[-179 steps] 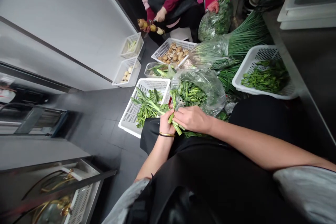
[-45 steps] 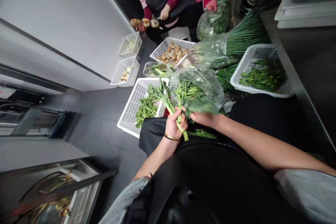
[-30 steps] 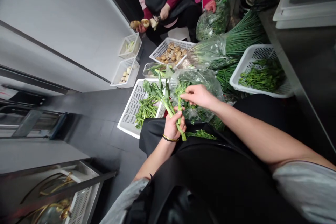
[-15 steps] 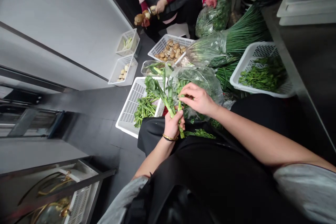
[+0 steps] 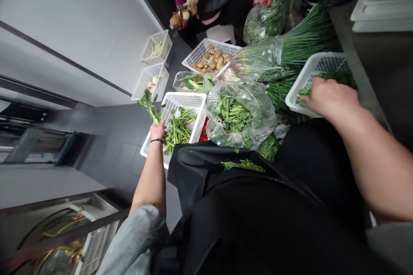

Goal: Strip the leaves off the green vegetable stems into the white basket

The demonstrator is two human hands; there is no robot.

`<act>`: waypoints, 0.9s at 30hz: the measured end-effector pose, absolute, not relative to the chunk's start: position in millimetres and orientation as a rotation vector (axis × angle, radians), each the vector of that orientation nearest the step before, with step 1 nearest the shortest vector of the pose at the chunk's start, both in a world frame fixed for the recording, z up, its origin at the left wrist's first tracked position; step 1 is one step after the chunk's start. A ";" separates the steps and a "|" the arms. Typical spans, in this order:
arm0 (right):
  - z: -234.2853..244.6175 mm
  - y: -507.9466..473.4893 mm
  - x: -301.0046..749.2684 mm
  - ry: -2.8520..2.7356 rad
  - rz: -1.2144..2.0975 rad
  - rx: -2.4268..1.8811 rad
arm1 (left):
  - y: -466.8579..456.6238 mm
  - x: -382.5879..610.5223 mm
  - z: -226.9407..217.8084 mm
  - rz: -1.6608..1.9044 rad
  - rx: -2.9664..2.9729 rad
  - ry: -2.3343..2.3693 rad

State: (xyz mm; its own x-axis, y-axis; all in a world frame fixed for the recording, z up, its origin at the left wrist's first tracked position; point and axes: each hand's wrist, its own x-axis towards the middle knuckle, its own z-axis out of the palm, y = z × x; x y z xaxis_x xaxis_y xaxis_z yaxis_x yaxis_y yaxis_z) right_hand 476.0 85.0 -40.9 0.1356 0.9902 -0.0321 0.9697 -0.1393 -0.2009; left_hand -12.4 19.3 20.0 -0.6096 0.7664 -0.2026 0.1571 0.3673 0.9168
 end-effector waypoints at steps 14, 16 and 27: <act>-15.3 32.4 291.3 -1.610 1.726 -1.032 | -47.8 146.5 -12.3 1.032 0.597 1.015; -17.2 21.9 297.2 -1.659 1.637 -1.105 | -51.9 147.6 -12.1 1.176 0.561 1.051; 0.3 -9.7 308.6 -1.950 1.017 -1.211 | -57.7 158.7 -11.7 1.392 0.615 1.171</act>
State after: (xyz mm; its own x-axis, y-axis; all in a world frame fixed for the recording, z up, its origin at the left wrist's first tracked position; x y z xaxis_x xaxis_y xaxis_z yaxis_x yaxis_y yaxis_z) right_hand 308.6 -9.7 0.3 -0.3872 0.9160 0.1048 0.4381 0.2828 -0.8533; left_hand 158.7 -57.7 -11.7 -0.2048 0.9433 -0.2612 -0.4184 0.1568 0.8946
